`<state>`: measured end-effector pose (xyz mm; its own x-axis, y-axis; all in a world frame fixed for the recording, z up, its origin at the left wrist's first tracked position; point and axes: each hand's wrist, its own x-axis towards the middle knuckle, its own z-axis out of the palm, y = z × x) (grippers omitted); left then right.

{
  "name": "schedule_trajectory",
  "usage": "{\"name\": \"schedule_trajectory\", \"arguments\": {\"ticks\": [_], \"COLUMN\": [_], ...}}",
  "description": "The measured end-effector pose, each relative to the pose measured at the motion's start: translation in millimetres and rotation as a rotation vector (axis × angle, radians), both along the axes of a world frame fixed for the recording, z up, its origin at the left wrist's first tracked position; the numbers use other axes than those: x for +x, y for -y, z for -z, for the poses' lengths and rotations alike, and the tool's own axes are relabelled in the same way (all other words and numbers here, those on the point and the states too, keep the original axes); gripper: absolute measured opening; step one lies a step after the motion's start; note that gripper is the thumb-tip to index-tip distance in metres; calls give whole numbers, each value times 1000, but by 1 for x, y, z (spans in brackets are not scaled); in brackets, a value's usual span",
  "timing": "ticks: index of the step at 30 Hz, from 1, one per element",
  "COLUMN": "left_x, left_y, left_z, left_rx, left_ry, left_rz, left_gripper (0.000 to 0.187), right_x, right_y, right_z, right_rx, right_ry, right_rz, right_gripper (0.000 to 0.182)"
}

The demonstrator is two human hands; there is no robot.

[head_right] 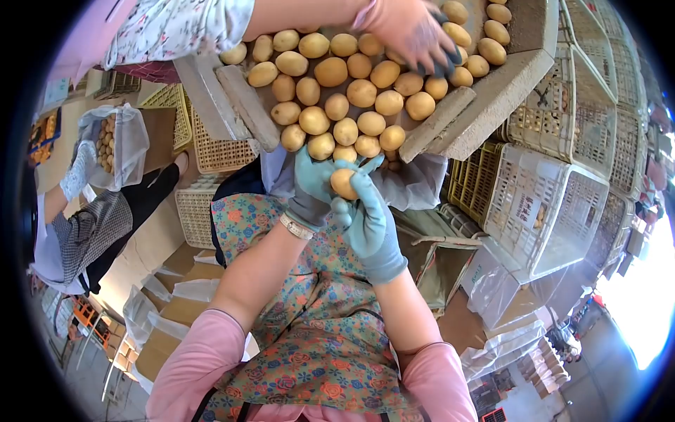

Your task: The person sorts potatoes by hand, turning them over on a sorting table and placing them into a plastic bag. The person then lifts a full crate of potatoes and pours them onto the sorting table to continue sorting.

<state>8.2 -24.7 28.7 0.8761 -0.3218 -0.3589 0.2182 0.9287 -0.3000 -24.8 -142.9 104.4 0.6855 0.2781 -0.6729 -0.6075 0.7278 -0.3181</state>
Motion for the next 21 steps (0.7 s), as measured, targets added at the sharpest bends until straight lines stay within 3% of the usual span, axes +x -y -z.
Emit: {"name": "schedule_trajectory", "arguments": {"ticks": [2,3,4,7,9,11,13,15,16,21], "left_x": [-8,-7,-9,-5,-6,-8,-4,-5,-6,-9], "left_y": [-2,-3,0,5,1,-4,-3,-2,-6,-3], "left_z": [14,13,9,8,6,-2,0,-5,14,22], "left_rx": [-147,-295,-117,22,40,-59,58,426,78,-86], "left_ry": [62,129,-41,-18,9,-95,-60,-25,-24,5], "left_rz": [3,5,20,-21,-7,84,97,177,173,117], "left_gripper": [79,79,81,84,84,86,90,94,94,94], "right_x": [4,4,5,5,7,8,8,7,6,5], "right_y": [11,10,7,4,-2,-2,-2,2,3,5], "right_z": [4,3,0,-4,-14,-15,-15,-14,-14,-13], "right_rx": [449,447,405,349,86,111,200,155,135,252], "right_ry": [-212,-213,-232,-221,-201,-65,-34,-3,0,7], "right_rz": [-9,-7,-16,-31,-20,-31,21,-19,-33,-13], "right_gripper": [47,47,45,48,49,47,47,49,48,34]}}
